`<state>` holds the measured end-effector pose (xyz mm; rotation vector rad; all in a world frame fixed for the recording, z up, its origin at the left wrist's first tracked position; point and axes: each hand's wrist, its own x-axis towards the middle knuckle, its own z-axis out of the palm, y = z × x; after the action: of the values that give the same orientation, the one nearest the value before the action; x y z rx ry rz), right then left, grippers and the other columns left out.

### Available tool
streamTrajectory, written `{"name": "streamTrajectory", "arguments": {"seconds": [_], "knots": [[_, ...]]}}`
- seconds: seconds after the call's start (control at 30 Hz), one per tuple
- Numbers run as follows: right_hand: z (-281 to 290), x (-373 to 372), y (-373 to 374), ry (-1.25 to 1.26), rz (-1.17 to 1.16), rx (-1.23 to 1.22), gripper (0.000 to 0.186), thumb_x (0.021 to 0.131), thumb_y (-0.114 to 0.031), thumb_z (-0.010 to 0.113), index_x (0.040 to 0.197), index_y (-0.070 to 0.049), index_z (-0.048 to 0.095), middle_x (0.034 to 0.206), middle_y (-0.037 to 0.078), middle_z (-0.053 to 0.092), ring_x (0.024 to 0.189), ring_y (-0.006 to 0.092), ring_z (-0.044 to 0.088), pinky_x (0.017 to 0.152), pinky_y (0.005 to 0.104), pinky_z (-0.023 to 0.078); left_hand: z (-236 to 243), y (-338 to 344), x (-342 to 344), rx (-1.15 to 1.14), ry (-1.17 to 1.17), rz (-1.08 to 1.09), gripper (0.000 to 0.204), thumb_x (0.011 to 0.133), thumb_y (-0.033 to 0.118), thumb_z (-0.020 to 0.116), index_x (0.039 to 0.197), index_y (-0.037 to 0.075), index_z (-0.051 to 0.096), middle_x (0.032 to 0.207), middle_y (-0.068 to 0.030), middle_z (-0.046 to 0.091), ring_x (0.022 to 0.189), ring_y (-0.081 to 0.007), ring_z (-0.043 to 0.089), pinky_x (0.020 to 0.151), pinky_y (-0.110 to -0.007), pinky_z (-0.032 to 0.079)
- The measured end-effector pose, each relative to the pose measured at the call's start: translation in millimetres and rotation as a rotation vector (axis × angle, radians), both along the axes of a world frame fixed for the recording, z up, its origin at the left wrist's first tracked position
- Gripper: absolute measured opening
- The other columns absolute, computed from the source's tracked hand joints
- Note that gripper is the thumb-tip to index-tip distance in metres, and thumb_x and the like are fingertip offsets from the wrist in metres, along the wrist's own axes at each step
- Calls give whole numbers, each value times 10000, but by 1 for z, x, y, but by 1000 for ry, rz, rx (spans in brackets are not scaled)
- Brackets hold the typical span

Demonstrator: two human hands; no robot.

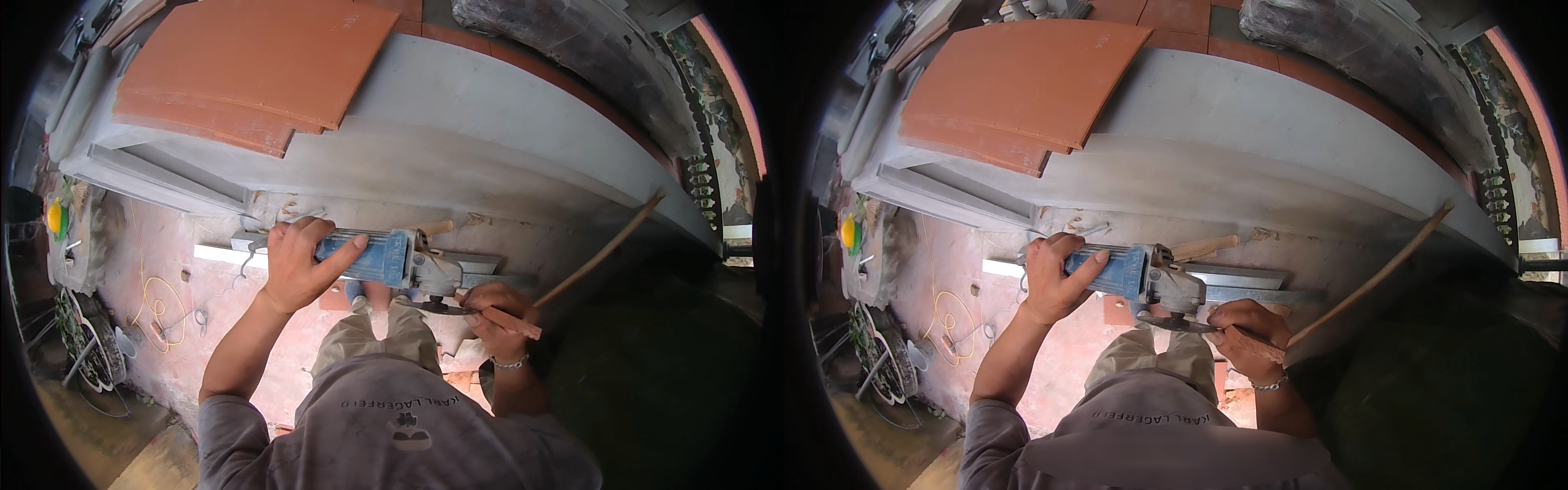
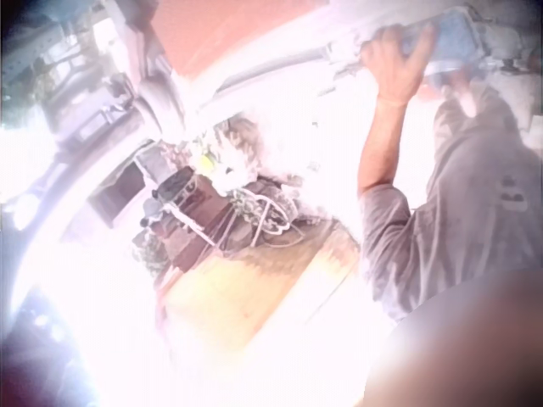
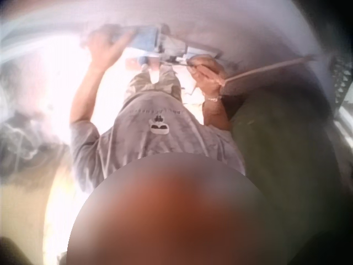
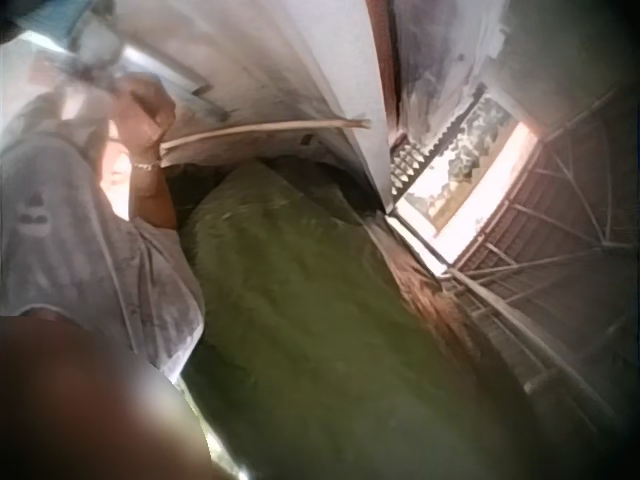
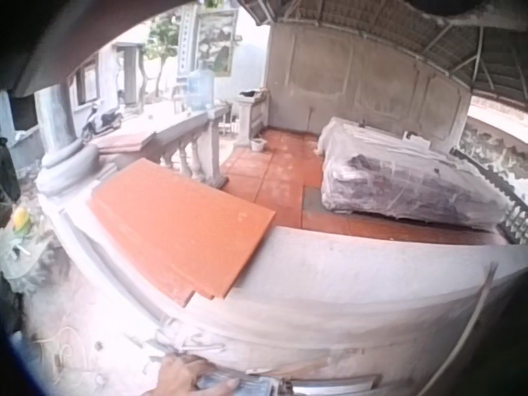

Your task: The person uses an angle grinder to cut a large reddish-brown tile into smaller pieces on a tiled floor. They reposition the tile and make additional cuts, then briefly inspect a small cut piece before continuing to cut another tile.

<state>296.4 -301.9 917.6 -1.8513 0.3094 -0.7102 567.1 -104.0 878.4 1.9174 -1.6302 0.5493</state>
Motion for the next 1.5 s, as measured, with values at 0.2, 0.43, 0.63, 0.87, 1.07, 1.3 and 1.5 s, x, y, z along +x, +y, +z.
{"name": "streamTrajectory", "arguments": {"seconds": [0.2,0.43,0.63,0.87,1.07,1.3,1.5], "knots": [[-27,-11,-5,-80,-222,161,123,863,-11,797,935,30,707,889,94,728,769,145,681,689,293,547,7,-29,-12,86,75,-8,804,637,218,836,1403,320,612,1114,-47,579,976,-241,598,777,-411,383],[-53,-3,-23,-228,-412,632,236,875,-96,823,1021,2,667,981,69,713,836,130,684,741,305,572,15,-67,-20,260,195,2,951,547,178,889,1442,252,578,1138,-70,598,990,-274,604,816,-452,437],[-51,34,-34,-281,-427,967,305,894,-97,794,1142,-68,618,1007,50,669,899,169,677,822,380,620,27,-100,-21,390,308,35,977,607,202,890,1500,276,501,1140,-97,593,998,-310,653,846,-493,524],[-37,64,-62,-281,-479,1023,188,900,-89,787,1030,-13,673,970,70,704,817,163,711,763,332,627,48,-119,-16,528,441,74,1015,607,211,885,1527,210,456,1151,-174,628,995,-390,694,877,-496,575],[-30,84,-83,-207,-438,980,167,896,-106,796,973,-11,682,897,59,705,742,156,707,696,309,613,58,-120,-18,603,611,161,1045,605,228,901,1540,187,437,1203,-203,639,1046,-415,693,900,-481,580],[-31,93,-93,-127,-398,1004,195,892,-95,792,1006,-50,640,900,48,677,753,172,701,683,331,610,61,-122,-18,662,703,222,1045,608,228,902,1541,173,435,1211,-214,650,1077,-405,688,933,-466,567],[-34,90,-94,-149,-354,973,217,879,-72,798,1023,-58,635,910,40,676,756,167,701,664,324,600,58,-116,-25,657,777,214,1033,612,238,911,1529,131,447,1198,-233,650,1100,-408,679,954,-455,558]]}}
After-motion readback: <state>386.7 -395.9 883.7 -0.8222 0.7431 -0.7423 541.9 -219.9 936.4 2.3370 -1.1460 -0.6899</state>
